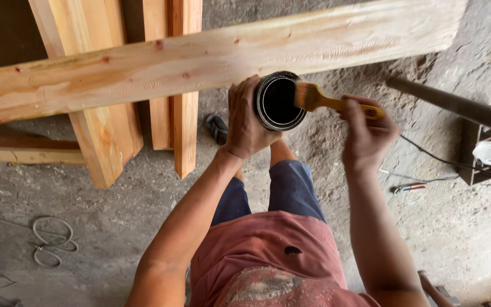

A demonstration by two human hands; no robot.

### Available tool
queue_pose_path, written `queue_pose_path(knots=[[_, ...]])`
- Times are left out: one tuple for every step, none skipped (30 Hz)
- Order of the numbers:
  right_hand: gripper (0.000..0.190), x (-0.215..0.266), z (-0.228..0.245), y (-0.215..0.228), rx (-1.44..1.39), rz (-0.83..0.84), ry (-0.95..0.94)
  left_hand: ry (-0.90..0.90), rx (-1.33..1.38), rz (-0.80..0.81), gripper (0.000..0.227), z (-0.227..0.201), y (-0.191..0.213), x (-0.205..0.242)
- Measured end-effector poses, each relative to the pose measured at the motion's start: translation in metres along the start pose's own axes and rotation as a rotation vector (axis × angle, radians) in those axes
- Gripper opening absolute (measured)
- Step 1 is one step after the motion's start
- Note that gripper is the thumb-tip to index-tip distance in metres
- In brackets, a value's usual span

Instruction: The person applies a dark finish to a wooden frame using a paintbrush. They repeatedly dip the brush into a can and stroke the wood surfaces, covering multiple planks of the frame.

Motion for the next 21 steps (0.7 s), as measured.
queue_pose_path(knots=[[0.011,-0.011,0.001,0.013,-0.201,-0.003,0.051,0.024,0.036,-0.006,0.112,-0.001,-0.005,-0.003],[0.011,-0.026,-0.007,0.028,-0.235,-0.035,0.011,0.048,0.072,-0.013,0.112,-0.002,-0.009,-0.006],[0.011,-0.042,-0.016,0.042,-0.268,-0.068,-0.026,0.049,0.051,-0.016,0.114,-0.004,-0.013,-0.007],[0.011,-0.057,-0.024,0.057,-0.303,-0.105,-0.025,0.05,0.029,-0.019,0.115,-0.007,-0.017,-0.009],[0.011,-0.077,-0.031,0.068,-0.342,-0.139,-0.022,0.048,0.005,-0.026,0.116,-0.008,-0.019,-0.014],[0.01,-0.098,-0.04,0.077,-0.38,-0.173,-0.018,0.039,0.004,-0.033,0.117,-0.009,-0.022,-0.021],[0.01,-0.117,-0.048,0.086,-0.284,-0.217,0.03,0.036,0.002,-0.036,0.117,-0.011,-0.023,-0.024],[0.011,-0.135,-0.058,0.089,-0.187,-0.261,0.079,0.032,0.0,-0.04,0.118,-0.012,-0.023,-0.028],[0.012,-0.151,-0.069,0.088,-0.087,-0.303,0.125,0.05,0.033,-0.048,0.116,-0.014,-0.023,-0.031],[0.012,-0.168,-0.081,0.077,0.086,-0.32,0.184,0.068,0.066,-0.056,0.115,-0.014,-0.021,-0.033],[0.014,-0.184,-0.09,0.065,0.267,-0.339,0.248,0.087,0.108,-0.066,0.113,-0.015,-0.022,-0.036],[0.011,-0.188,-0.088,0.04,0.36,-0.322,0.494,0.089,0.089,-0.074,0.111,-0.016,-0.018,-0.037],[0.009,-0.182,-0.087,0.014,0.45,-0.288,0.743,0.09,0.069,-0.086,0.108,-0.017,-0.011,-0.035],[0.008,-0.176,-0.101,-0.009,0.49,-0.247,0.678,0.092,0.049,-0.097,0.106,-0.019,-0.005,-0.034],[0.014,-0.16,-0.11,-0.043,0.632,-0.16,0.728,0.129,0.045,-0.098,0.106,-0.016,0.001,-0.033],[0.022,-0.146,-0.117,-0.071,0.689,-0.044,0.718,0.166,0.041,-0.098,0.106,-0.011,0.006,-0.032],[0.014,-0.121,-0.117,-0.094,0.657,0.007,0.78,0.211,0.04,-0.093,0.105,-0.01,0.01,-0.026],[0.013,-0.102,-0.114,-0.106,0.623,0.059,0.84,0.217,0.031,-0.098,0.106,-0.011,0.014,-0.021],[0.012,-0.096,-0.111,-0.11,0.576,0.099,0.828,0.214,0.022,-0.106,0.106,-0.01,0.017,-0.019],[0.011,-0.093,-0.11,-0.11,0.53,0.14,0.815,0.211,0.013,-0.115,0.107,-0.009,0.019,-0.018],[0.011,-0.096,-0.11,-0.1,0.493,0.175,0.798,0.205,-0.01,-0.114,0.108,-0.009,0.021,-0.015]])
Point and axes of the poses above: each hand's wrist, its own x-axis away from the middle knuckle, its own y-axis out of the back of the hand, z = x × y, the point moved 7 cm from there along -x, towards the middle knuckle, and after that the axes turned 12 degrees about -z, right-handed, at the moved point
